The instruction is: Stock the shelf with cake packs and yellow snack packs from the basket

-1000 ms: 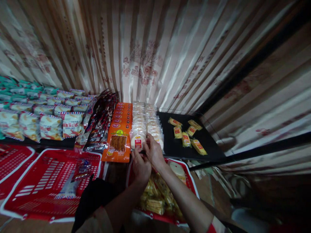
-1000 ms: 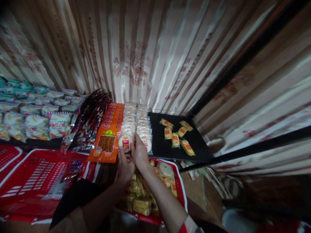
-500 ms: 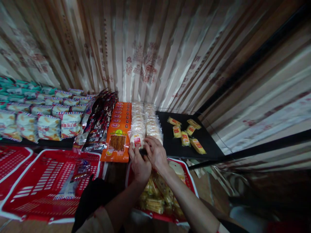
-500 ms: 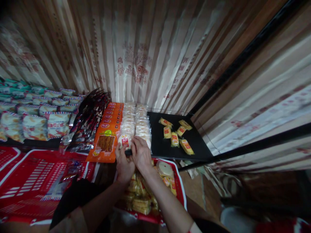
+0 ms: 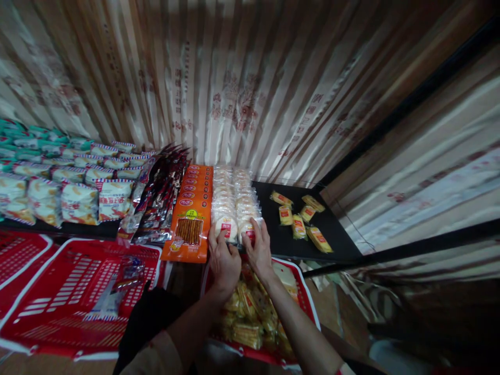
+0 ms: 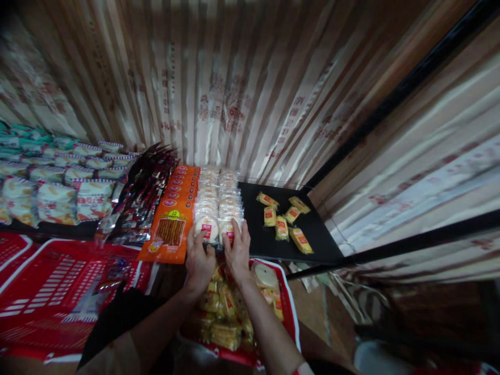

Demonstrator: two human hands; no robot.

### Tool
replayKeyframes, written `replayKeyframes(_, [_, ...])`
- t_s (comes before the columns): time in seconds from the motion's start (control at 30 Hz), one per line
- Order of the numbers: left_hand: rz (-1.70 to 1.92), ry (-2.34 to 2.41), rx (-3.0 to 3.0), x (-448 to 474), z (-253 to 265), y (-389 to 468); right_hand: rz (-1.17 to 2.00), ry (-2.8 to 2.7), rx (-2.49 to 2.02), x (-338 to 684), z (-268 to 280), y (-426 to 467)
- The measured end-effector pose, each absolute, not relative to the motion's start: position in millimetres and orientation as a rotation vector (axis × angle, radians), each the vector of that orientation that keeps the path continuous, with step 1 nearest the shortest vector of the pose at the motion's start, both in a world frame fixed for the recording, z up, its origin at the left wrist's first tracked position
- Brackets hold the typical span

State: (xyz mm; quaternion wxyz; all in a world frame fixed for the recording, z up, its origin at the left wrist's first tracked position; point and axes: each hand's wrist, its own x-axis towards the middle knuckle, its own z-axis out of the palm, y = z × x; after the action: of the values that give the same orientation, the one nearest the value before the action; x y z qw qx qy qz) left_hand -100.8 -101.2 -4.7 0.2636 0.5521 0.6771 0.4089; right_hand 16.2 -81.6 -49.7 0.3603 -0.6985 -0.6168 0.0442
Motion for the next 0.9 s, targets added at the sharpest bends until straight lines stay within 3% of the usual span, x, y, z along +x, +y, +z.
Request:
replayKeyframes(0.63, [1.156, 1.889, 1.600, -94.7, -10.7, -98.8, -0.008, -1.568, -1.865, 5.3, -46.2, -85.0])
replayKeyframes(0.9, [1.163, 1.705, 1.746, -90.4, -5.5, -114.6, 0.003, -1.432, -1.787, 28.9, -43.9, -134.9])
